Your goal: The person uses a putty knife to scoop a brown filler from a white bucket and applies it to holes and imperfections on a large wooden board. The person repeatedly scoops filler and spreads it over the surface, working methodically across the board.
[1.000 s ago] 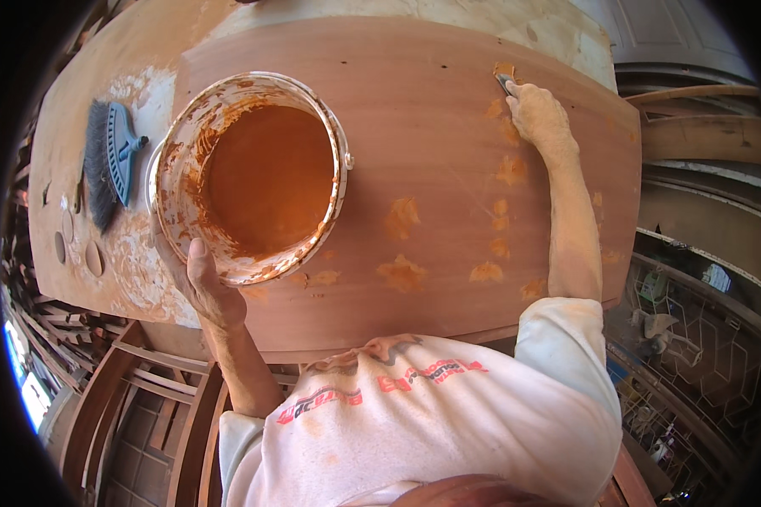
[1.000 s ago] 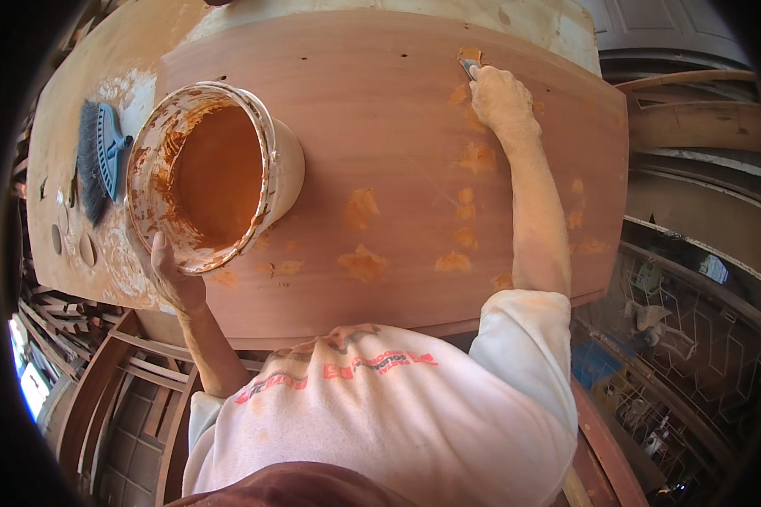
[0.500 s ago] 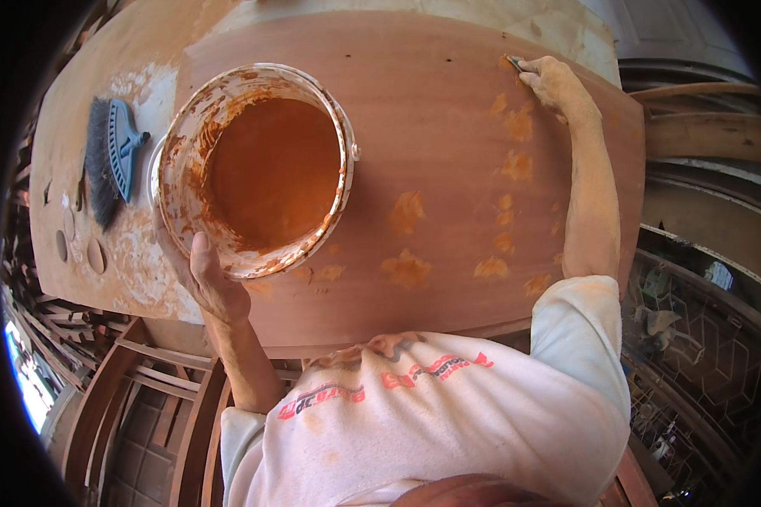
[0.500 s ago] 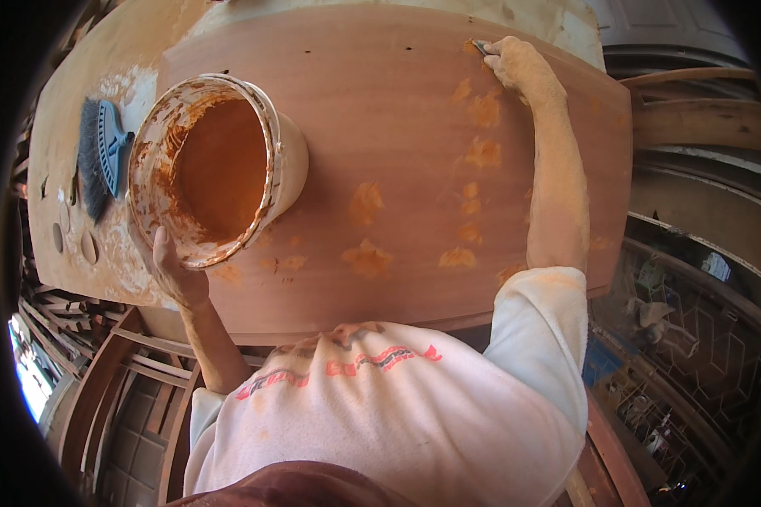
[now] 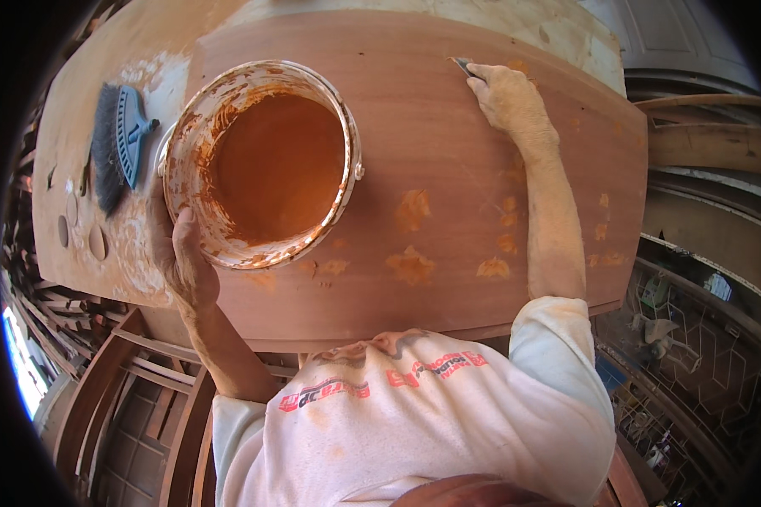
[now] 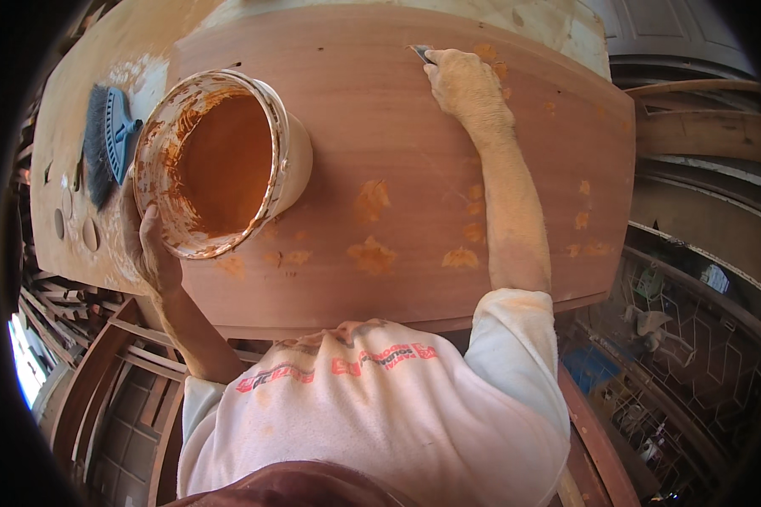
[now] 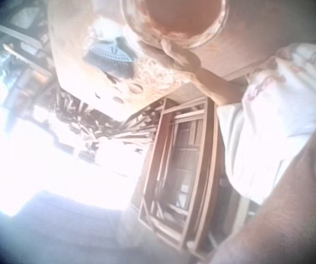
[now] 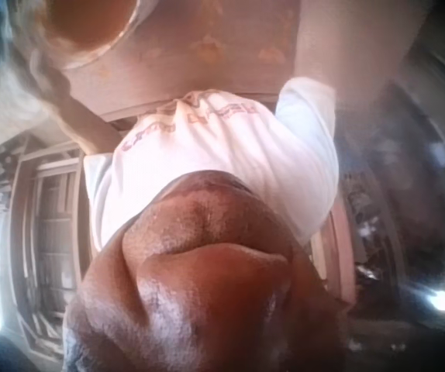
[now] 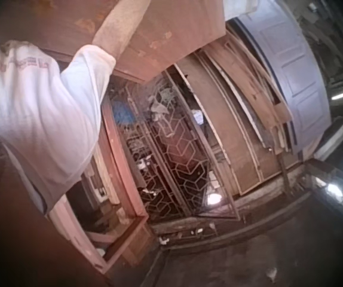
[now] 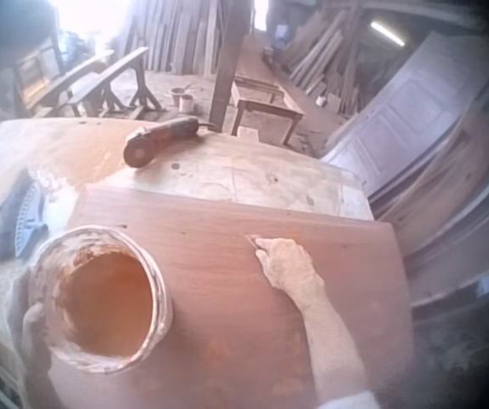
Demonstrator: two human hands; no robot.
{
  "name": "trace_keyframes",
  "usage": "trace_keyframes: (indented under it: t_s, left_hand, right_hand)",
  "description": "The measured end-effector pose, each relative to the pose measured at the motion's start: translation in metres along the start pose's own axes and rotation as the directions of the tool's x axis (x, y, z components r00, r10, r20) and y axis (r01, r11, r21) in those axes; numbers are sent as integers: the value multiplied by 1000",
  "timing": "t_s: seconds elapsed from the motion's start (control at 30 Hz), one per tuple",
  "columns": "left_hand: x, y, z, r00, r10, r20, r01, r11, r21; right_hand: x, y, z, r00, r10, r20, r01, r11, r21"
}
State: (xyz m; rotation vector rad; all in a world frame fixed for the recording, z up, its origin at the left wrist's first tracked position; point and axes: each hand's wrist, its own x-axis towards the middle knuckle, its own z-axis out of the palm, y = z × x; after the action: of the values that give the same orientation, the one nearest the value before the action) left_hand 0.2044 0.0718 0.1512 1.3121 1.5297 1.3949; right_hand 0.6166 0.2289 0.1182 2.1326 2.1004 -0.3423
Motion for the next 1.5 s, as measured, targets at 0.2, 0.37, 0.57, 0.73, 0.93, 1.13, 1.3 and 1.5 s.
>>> trace_keyframes:
  t_s: [0.2, 0.37, 0.57, 0.73, 0.93, 1.13, 1.3, 1.5]
  left_hand:
    - [9, -2, -15, 997, 2, 81, -1, 1000, -19]
    - [9, -4, -11, 993, 29, 113, -36, 998, 59]
    - [14, 0, -9, 989, 49, 137, -57, 997, 55]
    - [11, 3, -8, 994, 28, 108, -38, 995, 90]
    - [18, 8, -5, 979, 93, 181, -92, 996, -13]
    - [22, -5, -17, 972, 138, 191, -144, 989, 16]
    - [10, 11, -25, 964, 158, 212, -194, 968, 161]
    - [-31, 14, -46, 982, 116, 151, -129, 988, 80]
  right_hand:
    - [-15, -19, -7, 995, 75, 63, -77, 997, 30]
    - [-8, -12, -4, 989, 116, 93, -118, 993, 13]
    - [-1, -29, -22, 997, -48, 64, 52, 997, -57]
    - [1, -15, -36, 976, 46, 215, -9, 986, -169]
    - [-6, -7, 0, 996, 37, 78, -27, 992, -123]
    - [3, 1, -17, 999, -14, -36, 14, 1000, 8]
    - [-29, -43, -42, 946, 69, 315, -106, 989, 103]
    - [-42, -91, -25, 970, -38, 239, -56, 927, 371]
